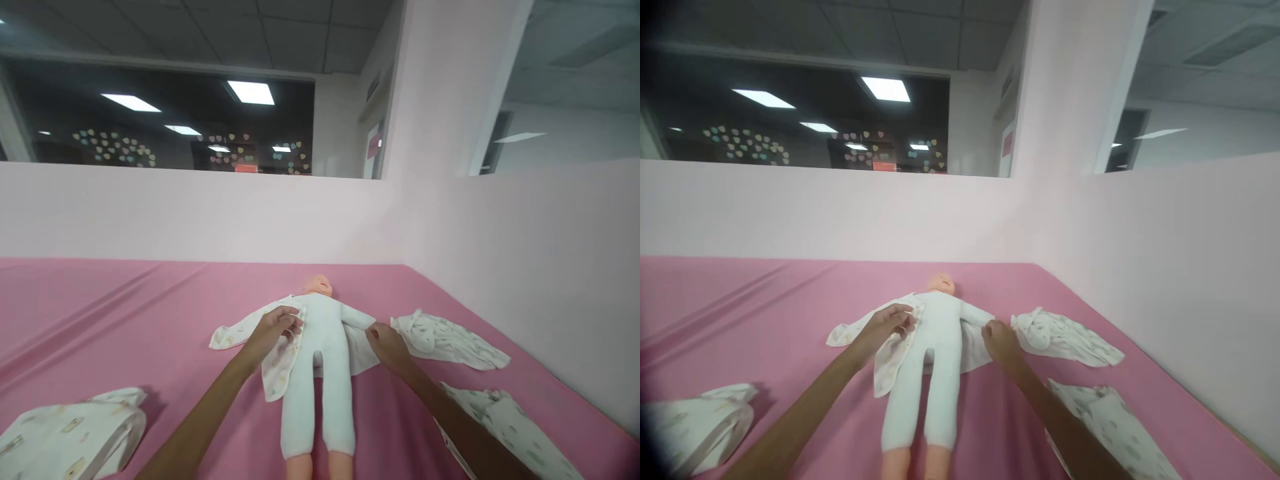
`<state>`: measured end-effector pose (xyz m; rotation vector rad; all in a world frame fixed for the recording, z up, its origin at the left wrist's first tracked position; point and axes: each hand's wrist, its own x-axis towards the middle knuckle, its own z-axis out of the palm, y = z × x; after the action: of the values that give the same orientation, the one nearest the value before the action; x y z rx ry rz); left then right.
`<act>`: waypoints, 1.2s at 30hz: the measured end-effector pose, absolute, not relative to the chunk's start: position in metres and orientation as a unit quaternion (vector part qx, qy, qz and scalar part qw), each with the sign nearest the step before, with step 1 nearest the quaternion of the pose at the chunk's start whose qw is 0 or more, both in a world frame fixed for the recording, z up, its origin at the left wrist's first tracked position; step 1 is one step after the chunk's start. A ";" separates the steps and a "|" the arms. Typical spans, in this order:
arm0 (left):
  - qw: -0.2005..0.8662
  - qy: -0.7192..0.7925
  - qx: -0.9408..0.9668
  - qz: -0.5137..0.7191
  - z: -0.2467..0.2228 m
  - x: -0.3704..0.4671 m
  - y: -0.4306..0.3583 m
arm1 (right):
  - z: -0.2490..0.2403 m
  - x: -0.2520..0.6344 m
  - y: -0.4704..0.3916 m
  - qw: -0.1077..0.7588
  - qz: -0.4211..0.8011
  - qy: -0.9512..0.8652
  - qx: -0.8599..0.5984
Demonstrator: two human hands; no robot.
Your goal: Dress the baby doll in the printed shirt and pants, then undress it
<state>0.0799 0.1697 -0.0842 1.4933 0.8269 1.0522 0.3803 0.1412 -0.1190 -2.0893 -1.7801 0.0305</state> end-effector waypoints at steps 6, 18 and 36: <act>0.238 0.383 0.820 0.353 -0.067 0.156 0.197 | -0.144 0.395 0.121 0.199 0.040 -0.608 -0.767; -0.029 0.327 0.944 0.040 -0.086 0.258 0.248 | -0.125 0.379 0.085 0.253 0.218 -0.724 -0.603; 0.025 0.346 0.929 0.133 -0.064 0.230 0.239 | -0.140 0.392 0.146 0.176 0.002 -0.708 -0.684</act>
<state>0.2297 0.2389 -0.0641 2.8720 1.0687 0.4116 0.3920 0.1464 -0.1403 -1.9364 -2.0041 0.0053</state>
